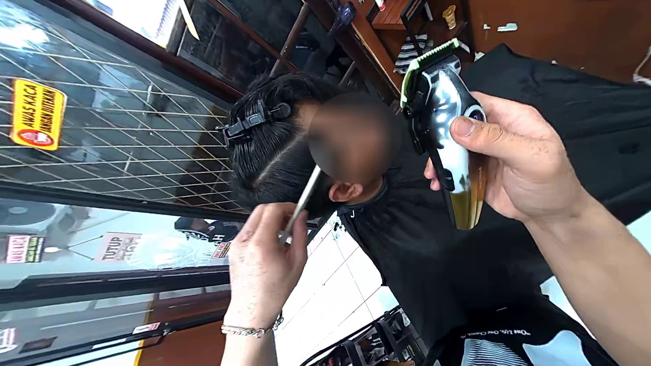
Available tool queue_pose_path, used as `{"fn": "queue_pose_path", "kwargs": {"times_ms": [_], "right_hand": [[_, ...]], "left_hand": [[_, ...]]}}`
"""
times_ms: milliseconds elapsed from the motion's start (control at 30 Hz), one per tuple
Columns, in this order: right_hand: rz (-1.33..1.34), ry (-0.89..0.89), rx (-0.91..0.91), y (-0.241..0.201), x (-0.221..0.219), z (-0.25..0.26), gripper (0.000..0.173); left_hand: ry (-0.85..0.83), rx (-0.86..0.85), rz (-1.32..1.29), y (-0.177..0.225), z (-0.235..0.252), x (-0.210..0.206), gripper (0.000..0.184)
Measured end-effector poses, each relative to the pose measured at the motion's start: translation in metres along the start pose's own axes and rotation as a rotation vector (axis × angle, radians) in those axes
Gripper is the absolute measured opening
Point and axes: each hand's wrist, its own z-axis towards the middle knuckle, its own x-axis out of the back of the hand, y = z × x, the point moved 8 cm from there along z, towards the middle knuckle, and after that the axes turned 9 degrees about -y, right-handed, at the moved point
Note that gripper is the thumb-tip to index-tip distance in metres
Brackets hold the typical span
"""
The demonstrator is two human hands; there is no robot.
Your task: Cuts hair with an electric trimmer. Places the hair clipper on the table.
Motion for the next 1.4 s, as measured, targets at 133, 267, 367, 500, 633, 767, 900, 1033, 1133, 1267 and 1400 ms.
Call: {"fn": "queue_pose_path", "kwargs": {"times_ms": [133,267,367,500,633,767,900,1033,1133,1267,1400], "right_hand": [[-0.034,0.079,-0.121,0.03,0.004,0.0,0.022],[-0.55,-0.114,-0.348,0.057,-0.013,0.012,0.036],[-0.783,-0.213,-0.493,0.065,-0.029,0.019,0.046],[-0.843,-0.208,-0.528,0.063,-0.038,0.024,0.046],[-0.833,-0.196,-0.402,0.057,-0.045,0.028,0.046],[-0.889,-0.238,-0.452,0.063,-0.042,0.025,0.044],[-0.859,-0.234,-0.287,0.056,-0.055,0.028,0.047],[-0.964,-0.281,-0.427,0.066,-0.048,0.023,0.046],[-0.951,-0.261,-0.454,0.064,-0.052,0.025,0.047],[-0.914,-0.267,-0.243,0.057,-0.066,0.029,0.046],[-0.98,-0.299,-0.463,0.068,-0.053,0.023,0.044]], "left_hand": [[-0.146,-0.093,0.008,0.019,-0.01,-0.027,0.024],[-0.189,-0.135,0.178,0.032,-0.016,-0.056,0.042],[-0.187,-0.094,0.305,0.024,-0.012,-0.064,0.067],[-0.156,-0.07,0.328,0.017,-0.013,-0.066,0.069],[-0.162,-0.064,0.308,0.014,-0.015,-0.069,0.068],[-0.177,-0.069,0.291,0.013,-0.017,-0.07,0.067],[-0.163,-0.084,0.263,0.012,-0.019,-0.07,0.062],[-0.164,-0.055,0.289,0.006,-0.022,-0.071,0.063],[-0.16,-0.05,0.286,0.004,-0.023,-0.073,0.061],[-0.155,-0.049,0.263,0.003,-0.024,-0.073,0.058],[-0.17,-0.032,0.274,0.0,-0.024,-0.076,0.063]]}}
